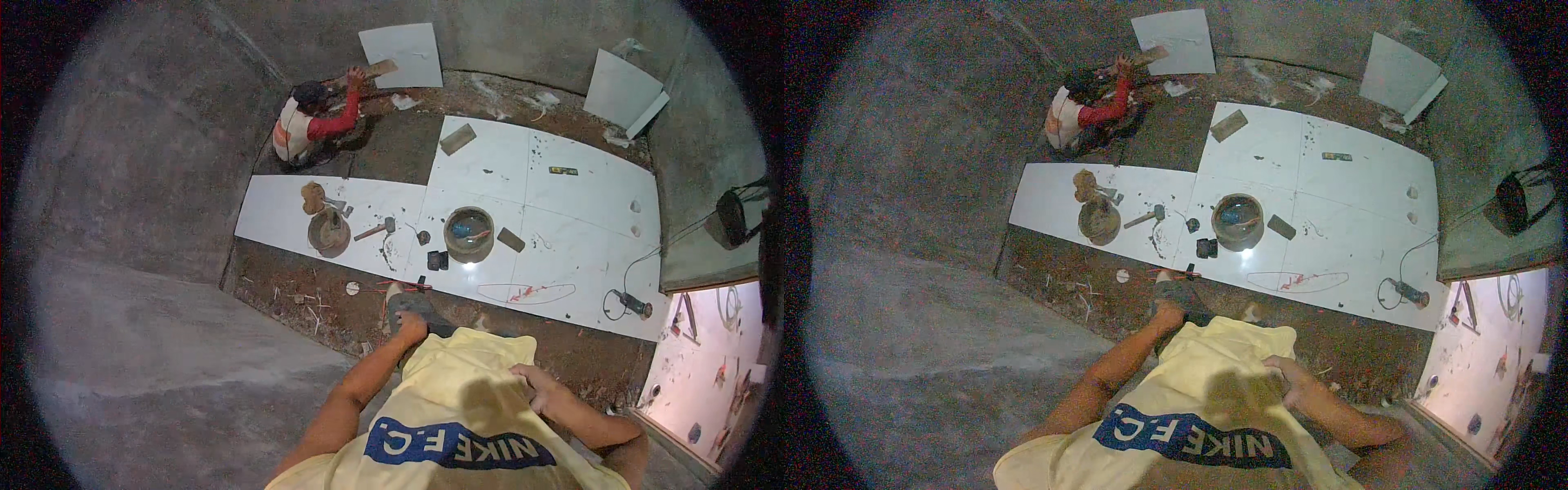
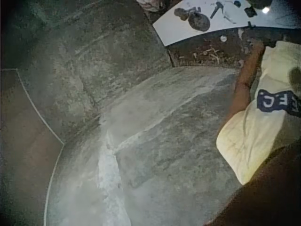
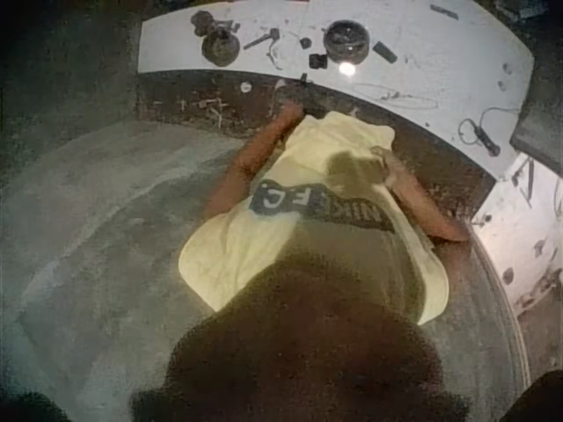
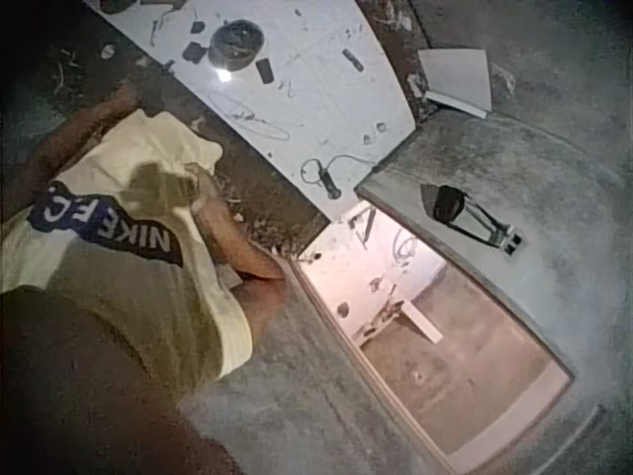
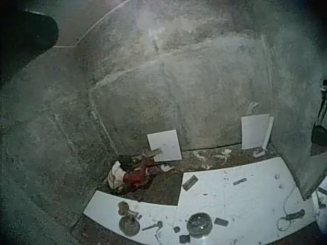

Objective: The person mixes mortar in a bucket using a trowel and then applies it to the floor before another person assists in laying tiles.

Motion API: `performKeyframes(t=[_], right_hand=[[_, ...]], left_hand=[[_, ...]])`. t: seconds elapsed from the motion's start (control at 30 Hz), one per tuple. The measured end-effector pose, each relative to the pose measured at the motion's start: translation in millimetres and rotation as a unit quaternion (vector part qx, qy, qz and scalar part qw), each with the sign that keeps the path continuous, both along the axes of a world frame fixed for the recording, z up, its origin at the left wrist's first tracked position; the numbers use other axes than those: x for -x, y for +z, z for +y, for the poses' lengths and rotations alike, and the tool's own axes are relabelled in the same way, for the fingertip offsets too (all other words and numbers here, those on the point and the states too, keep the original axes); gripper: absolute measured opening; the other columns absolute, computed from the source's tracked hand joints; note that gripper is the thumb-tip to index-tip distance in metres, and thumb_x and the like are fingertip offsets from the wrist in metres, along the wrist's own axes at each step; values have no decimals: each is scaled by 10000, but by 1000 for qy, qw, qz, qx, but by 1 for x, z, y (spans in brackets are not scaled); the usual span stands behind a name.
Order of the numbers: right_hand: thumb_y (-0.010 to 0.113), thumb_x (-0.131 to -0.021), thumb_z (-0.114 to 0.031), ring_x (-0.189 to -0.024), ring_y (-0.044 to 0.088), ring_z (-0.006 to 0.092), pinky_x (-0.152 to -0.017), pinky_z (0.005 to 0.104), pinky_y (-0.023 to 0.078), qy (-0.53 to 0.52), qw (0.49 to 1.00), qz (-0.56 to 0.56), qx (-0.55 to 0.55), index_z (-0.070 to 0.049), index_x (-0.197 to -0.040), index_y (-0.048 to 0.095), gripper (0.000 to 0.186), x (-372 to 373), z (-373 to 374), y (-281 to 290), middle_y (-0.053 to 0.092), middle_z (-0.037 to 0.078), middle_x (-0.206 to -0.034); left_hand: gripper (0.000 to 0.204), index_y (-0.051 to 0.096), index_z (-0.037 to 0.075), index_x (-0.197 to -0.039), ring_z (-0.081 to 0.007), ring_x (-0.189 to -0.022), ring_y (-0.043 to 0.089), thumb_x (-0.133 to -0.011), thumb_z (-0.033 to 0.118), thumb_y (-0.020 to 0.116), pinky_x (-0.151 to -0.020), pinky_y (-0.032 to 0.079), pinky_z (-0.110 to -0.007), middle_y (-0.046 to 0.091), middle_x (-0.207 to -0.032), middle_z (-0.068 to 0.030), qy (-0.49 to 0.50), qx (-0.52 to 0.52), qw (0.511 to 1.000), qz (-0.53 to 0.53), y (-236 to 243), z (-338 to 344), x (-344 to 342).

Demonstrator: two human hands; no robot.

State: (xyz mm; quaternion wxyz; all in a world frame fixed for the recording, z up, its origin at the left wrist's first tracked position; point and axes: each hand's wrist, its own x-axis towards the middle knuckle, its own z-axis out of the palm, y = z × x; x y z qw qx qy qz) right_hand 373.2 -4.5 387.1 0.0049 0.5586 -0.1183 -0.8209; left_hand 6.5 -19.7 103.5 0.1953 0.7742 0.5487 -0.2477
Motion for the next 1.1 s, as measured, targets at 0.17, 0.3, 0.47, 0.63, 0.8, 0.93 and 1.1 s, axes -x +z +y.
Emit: performKeyframes(t=[0.17,0.3,0.47,0.63,0.8,0.93,1.1], right_hand=[[637,-752,-244,-796,650,259,-692,479,537,14,1000,-2,-3,-73,-981,623,286,-3,-1,1,657,112,-923],[639,-768,-219,-920,609,278,-802,480,506,17,1000,7,-25,-71,-1053,580,326,2,1,11,615,120,-1015],[627,-772,-225,-856,638,254,-741,459,539,78,947,63,-306,-82,-1021,602,288,-43,-51,-110,641,112,-945],[620,-814,-205,-950,610,234,-751,431,543,54,919,134,-367,-85,-1081,571,297,-21,-23,-2,593,101,-1070],[631,-816,-206,-961,602,226,-747,418,544,-26,984,101,-147,-82,-1103,560,320,-11,-2,29,576,91,-1099],[658,-777,-236,-934,612,228,-735,457,538,-18,995,64,-70,-74,-1039,578,317,-7,-1,11,607,105,-1033],[670,-754,-236,-838,630,255,-733,495,526,29,979,51,-196,-72,-955,601,268,-40,-39,-106,635,102,-933]], left_hand=[[345,678,-23,-912,-436,-681,620,-770,237,502,-691,394,-694,635,-877,-275,-7,-56,998,42,16,0,-12],[330,684,10,-939,-444,-749,627,-795,236,492,-748,374,-700,645,-926,-238,24,-15,998,61,15,-6,-3],[298,687,86,-944,-410,-958,593,-759,262,534,-808,366,-676,639,-992,-218,73,38,995,57,24,9,-17],[382,655,-54,-961,-465,-758,616,-763,240,511,-777,343,-725,623,-934,-290,34,-51,998,16,5,-6,-2],[395,652,-68,-945,-493,-731,599,-736,247,537,-765,334,-736,617,-906,-306,13,52,998,23,7,3,-1],[352,672,-44,-906,-493,-707,597,-728,235,550,-759,331,-742,622,-852,-298,1,-23,999,30,21,-1,-3],[281,702,9,-802,-471,-673,604,-700,231,562,-716,343,-756,617,-736,-284,-17,-48,998,23,40,3,-13]])
